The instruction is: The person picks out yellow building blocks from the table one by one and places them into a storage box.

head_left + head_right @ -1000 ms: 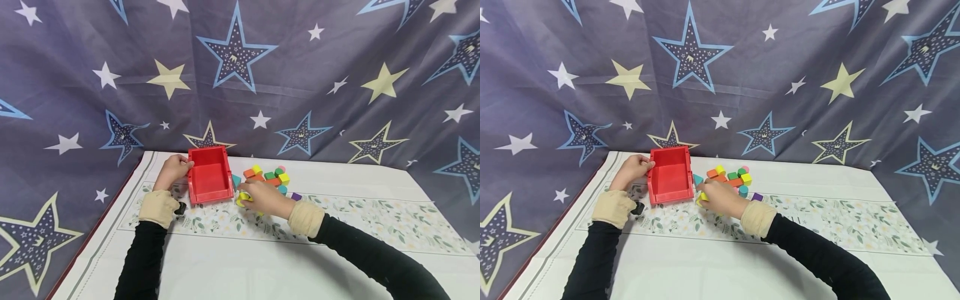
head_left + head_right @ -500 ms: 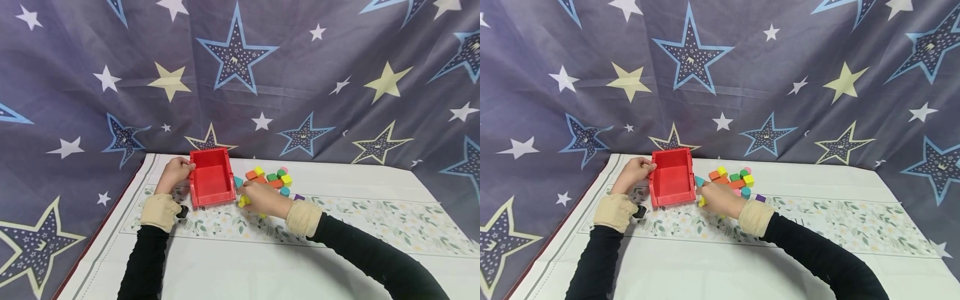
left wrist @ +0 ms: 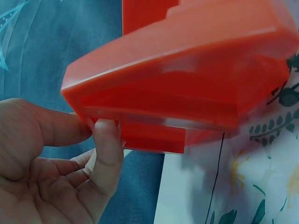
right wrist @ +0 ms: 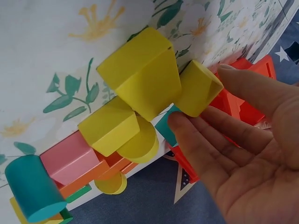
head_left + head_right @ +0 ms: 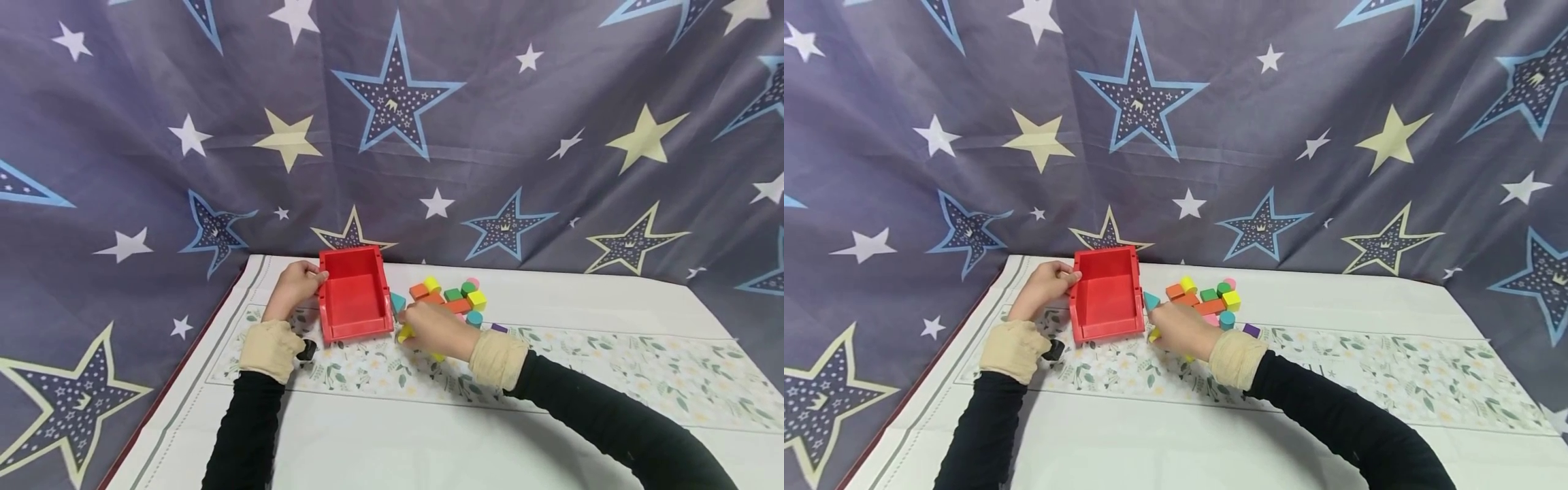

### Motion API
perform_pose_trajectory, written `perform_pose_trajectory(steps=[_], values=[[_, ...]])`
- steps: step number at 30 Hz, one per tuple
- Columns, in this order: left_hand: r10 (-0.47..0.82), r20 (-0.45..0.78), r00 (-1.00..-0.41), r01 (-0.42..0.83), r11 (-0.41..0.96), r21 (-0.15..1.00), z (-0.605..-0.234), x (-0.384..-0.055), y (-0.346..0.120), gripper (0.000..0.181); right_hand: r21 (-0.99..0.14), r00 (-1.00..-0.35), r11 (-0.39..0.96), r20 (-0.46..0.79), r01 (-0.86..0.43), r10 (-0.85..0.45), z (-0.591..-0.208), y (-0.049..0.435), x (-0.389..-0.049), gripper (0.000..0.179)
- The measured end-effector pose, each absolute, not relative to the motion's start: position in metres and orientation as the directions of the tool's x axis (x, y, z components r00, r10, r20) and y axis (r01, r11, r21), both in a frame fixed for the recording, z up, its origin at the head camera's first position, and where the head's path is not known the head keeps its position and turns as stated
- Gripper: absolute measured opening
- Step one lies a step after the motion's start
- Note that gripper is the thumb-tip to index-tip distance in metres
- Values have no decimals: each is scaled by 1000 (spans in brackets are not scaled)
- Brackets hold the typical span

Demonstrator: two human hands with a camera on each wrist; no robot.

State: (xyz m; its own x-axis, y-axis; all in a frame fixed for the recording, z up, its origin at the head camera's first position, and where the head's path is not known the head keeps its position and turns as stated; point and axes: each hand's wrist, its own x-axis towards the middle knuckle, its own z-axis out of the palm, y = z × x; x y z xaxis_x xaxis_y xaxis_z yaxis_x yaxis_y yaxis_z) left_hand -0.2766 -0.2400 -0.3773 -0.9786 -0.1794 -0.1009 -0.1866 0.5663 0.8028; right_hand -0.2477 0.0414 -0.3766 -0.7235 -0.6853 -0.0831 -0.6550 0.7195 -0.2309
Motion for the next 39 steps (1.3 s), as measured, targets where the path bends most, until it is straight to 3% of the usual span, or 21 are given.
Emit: perform_pose_trajectory(steps=[17, 39], values=[[-184, -115, -976, -200, 557, 806, -379, -276, -239, 32, -277, -747, 743, -113, -610, -655, -383, 38, -248, 35], [-174, -67, -982, -161, 610, 776, -380, -277, -242, 30, -272, -717, 706, -74, -654, -693, -369, 42, -253, 31]])
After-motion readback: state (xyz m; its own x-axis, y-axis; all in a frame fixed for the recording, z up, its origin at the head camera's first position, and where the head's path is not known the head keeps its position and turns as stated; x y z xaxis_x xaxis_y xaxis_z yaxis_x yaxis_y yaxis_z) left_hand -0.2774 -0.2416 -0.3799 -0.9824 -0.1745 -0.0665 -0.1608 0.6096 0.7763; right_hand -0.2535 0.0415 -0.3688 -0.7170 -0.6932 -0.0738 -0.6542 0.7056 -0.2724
